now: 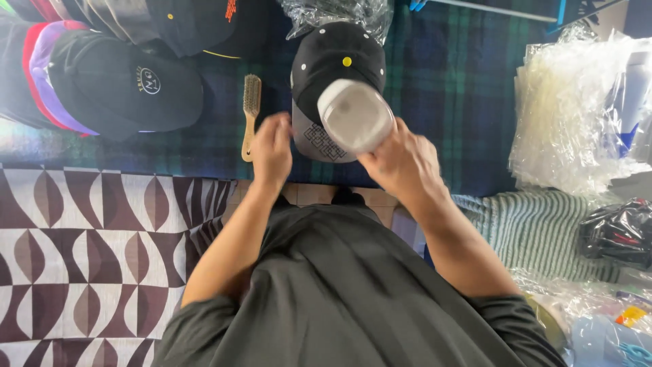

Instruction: The person uses a handheld steamer and a brush to clean and shape baseball caps on a wooden head form, then wraps the finished cap in plastic.

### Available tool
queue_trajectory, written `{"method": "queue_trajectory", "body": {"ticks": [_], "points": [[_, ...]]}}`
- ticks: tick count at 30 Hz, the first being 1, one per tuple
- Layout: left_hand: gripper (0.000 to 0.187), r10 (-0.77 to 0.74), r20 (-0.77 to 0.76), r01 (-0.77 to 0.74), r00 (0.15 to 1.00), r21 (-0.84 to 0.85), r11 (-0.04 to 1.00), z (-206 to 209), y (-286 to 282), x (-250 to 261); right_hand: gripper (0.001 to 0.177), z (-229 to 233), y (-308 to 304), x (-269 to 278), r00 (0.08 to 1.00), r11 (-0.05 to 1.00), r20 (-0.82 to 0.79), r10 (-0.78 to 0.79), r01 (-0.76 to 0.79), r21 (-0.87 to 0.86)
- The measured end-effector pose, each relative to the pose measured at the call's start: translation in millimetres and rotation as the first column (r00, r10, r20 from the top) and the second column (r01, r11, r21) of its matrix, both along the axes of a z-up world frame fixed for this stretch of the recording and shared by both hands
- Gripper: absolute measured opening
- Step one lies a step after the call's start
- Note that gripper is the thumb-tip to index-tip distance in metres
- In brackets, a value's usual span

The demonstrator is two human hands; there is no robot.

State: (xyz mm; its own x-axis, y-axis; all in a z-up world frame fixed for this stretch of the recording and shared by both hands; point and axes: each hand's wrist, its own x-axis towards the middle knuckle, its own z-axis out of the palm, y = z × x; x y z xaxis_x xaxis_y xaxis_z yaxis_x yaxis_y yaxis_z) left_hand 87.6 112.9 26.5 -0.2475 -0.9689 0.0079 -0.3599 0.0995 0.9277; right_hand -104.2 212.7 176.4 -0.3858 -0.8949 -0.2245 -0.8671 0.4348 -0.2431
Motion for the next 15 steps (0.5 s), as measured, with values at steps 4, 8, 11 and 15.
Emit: {"method": "queue_trajectory", "body": {"ticks": [4, 8, 11, 15], "points": [[0.035, -0.228, -0.378, 0.307, 0.897, 0.163, 0.938, 39, 71, -3, 0.053, -25, 19, 18, 1.0, 0.998, -0.013, -0.009, 0.008, -0.056], [0.068, -0.049, -0.77, 0.405, 0.637, 0.28, 0.87, 26, 87, -27, 0.056, -31, 8, 34, 0.982, 0.991, 0.175, 0.074, -0.053, -0.122], [0.053, -0.034, -0.709, 0.279, 0.704, 0.232, 0.932, 33, 65, -23, 0.065, -5, -4, 48, 0.914, 0.976, 0.354, 0.2, -0.156, -0.151], [0.034, -0.047, -0.243, 0.077, 0.969, 0.115, 0.99, 88, 40, -18, 0.087, 9, 2, 41, 0.759, 0.948, 0.57, 0.314, -0.285, -0.142]]}}
